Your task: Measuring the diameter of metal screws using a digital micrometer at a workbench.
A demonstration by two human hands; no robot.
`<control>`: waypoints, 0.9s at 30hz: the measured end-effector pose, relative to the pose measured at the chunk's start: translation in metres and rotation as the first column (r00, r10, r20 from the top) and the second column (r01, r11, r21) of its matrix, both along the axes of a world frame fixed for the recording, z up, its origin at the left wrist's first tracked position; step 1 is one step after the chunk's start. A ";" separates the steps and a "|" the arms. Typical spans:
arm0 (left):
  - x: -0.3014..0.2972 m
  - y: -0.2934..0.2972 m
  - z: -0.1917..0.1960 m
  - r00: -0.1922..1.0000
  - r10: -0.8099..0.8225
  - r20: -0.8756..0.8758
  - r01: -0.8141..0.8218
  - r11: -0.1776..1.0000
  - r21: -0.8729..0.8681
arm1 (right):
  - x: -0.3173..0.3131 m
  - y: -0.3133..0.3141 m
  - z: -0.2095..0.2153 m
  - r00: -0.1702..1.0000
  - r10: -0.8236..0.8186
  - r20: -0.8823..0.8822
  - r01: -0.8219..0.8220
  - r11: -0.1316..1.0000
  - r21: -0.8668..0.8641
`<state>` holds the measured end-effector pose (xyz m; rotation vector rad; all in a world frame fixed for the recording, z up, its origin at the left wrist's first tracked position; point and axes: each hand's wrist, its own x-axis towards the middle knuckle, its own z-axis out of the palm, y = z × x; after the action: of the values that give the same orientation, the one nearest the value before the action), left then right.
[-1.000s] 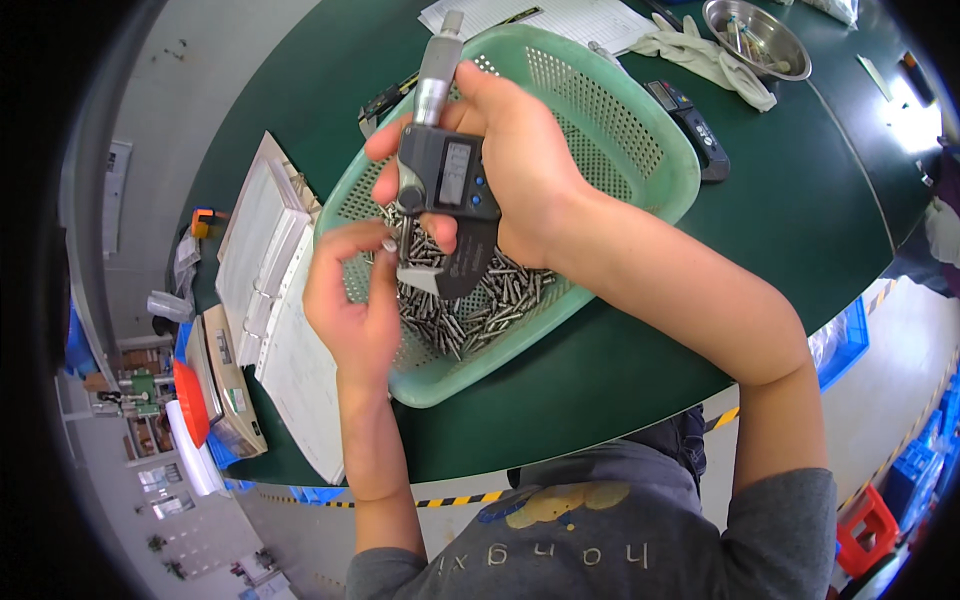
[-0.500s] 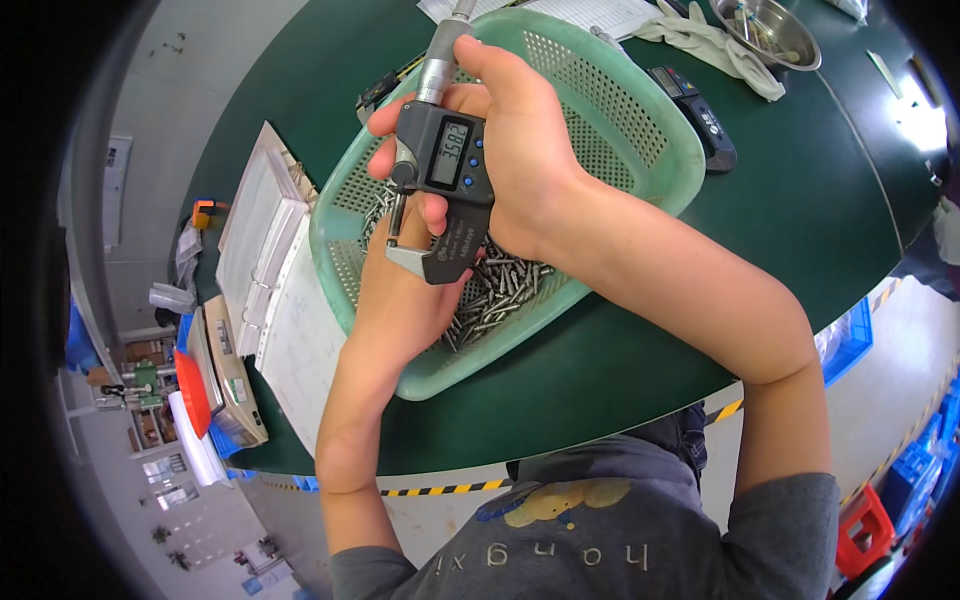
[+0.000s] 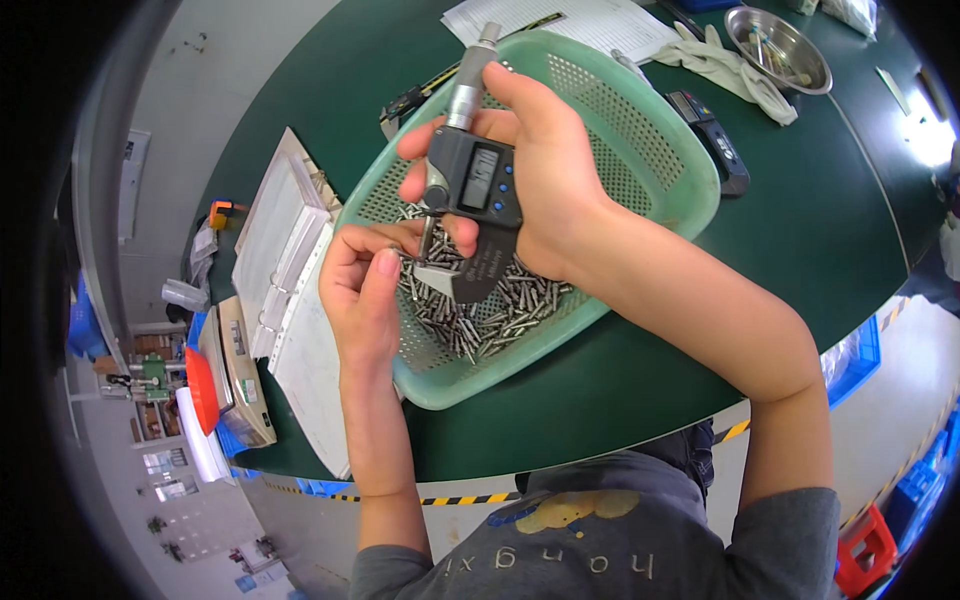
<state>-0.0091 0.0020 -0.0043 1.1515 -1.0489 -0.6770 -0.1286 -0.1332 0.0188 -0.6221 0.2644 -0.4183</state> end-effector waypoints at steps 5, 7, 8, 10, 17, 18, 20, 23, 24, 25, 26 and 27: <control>-0.001 0.005 0.003 0.993 -0.116 -0.025 0.116 0.993 0.017 | -0.001 0.000 0.003 0.999 0.047 0.002 -0.047 0.999 0.005; 0.001 0.004 0.003 0.991 -0.134 -0.026 0.134 0.991 0.008 | -0.001 0.000 0.003 0.998 0.055 -0.008 -0.055 0.998 0.007; 0.001 0.004 0.002 0.988 -0.153 -0.024 0.153 0.988 0.000 | 0.000 0.000 0.001 0.998 0.061 0.007 -0.061 0.998 0.013; 0.001 0.003 0.002 0.988 -0.150 -0.039 0.150 0.989 0.004 | 0.001 -0.001 0.000 0.998 0.067 0.019 -0.067 0.998 0.019; -0.003 0.004 0.005 0.989 -0.149 -0.026 0.149 0.989 0.022 | -0.001 0.000 0.001 0.995 0.091 0.025 -0.091 0.996 -0.006; -0.003 0.004 0.005 0.988 -0.151 -0.027 0.152 0.988 0.021 | -0.001 0.000 0.002 0.996 0.088 0.019 -0.088 0.996 -0.013; -0.002 0.006 0.004 0.989 -0.149 -0.027 0.150 0.987 0.055 | 0.000 0.000 0.000 0.995 0.096 0.031 -0.096 0.995 -0.009; 0.000 0.008 0.005 0.985 -0.165 -0.048 0.169 0.981 0.095 | 0.001 0.001 0.001 0.994 0.103 0.037 -0.102 0.994 -0.028; 0.000 0.008 0.006 0.985 -0.164 -0.048 0.168 0.981 0.096 | 0.000 0.001 0.001 0.994 0.103 0.029 -0.101 0.994 -0.050; 0.000 0.008 0.006 0.983 -0.172 -0.058 0.177 0.980 0.094 | 0.000 0.001 0.001 0.994 0.102 0.029 -0.100 0.994 -0.050; 0.000 0.007 0.006 0.981 -0.180 -0.067 0.186 0.978 0.092 | 0.000 0.001 0.001 0.994 0.103 0.022 -0.101 0.993 -0.052; 0.000 0.007 0.006 0.981 -0.181 -0.067 0.187 0.978 0.093 | 0.000 0.001 0.001 0.995 0.103 0.014 -0.102 0.993 -0.054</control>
<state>-0.0087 0.0087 0.0012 1.1209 -1.0917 -0.9121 -0.1281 -0.1326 0.0201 -0.6809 0.2043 -0.3323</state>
